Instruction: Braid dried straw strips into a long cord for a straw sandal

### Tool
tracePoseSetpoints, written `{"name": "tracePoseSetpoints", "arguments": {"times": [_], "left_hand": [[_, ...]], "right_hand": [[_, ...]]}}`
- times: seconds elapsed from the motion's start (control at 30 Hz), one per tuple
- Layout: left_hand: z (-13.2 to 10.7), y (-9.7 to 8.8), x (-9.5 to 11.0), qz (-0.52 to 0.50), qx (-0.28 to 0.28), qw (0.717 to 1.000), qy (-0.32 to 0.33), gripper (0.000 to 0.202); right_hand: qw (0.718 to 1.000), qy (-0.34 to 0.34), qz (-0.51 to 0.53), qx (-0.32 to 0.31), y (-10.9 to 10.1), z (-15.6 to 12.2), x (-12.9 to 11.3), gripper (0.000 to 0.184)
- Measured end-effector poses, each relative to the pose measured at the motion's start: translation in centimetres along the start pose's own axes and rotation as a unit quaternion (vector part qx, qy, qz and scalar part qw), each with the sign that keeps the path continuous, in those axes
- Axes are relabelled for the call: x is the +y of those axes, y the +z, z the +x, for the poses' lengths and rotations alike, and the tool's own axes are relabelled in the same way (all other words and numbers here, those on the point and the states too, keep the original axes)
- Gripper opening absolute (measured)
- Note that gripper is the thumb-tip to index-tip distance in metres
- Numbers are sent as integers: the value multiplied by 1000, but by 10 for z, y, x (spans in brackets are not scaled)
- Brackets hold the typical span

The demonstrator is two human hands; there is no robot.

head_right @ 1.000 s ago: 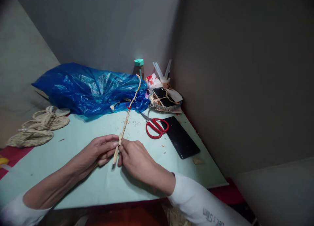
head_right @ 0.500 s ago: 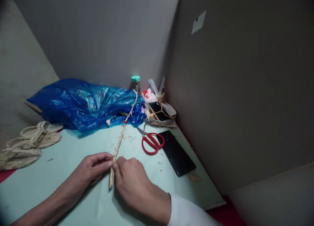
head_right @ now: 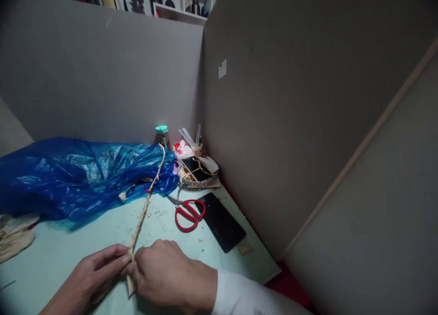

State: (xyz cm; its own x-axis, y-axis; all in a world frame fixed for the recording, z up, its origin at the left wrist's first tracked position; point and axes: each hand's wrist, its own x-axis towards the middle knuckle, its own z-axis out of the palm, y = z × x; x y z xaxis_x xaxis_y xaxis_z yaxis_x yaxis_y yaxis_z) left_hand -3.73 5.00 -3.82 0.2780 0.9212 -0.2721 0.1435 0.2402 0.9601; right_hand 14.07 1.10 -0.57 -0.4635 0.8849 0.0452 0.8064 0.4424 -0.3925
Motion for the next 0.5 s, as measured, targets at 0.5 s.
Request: {"name": "tracePoseSetpoints", "arguments": {"times": [0.5], "left_hand": [[-4, 0, 0, 11, -20, 999, -36, 50]], "right_hand": [[960, 184, -115, 178, -93, 70, 108, 23]]}}
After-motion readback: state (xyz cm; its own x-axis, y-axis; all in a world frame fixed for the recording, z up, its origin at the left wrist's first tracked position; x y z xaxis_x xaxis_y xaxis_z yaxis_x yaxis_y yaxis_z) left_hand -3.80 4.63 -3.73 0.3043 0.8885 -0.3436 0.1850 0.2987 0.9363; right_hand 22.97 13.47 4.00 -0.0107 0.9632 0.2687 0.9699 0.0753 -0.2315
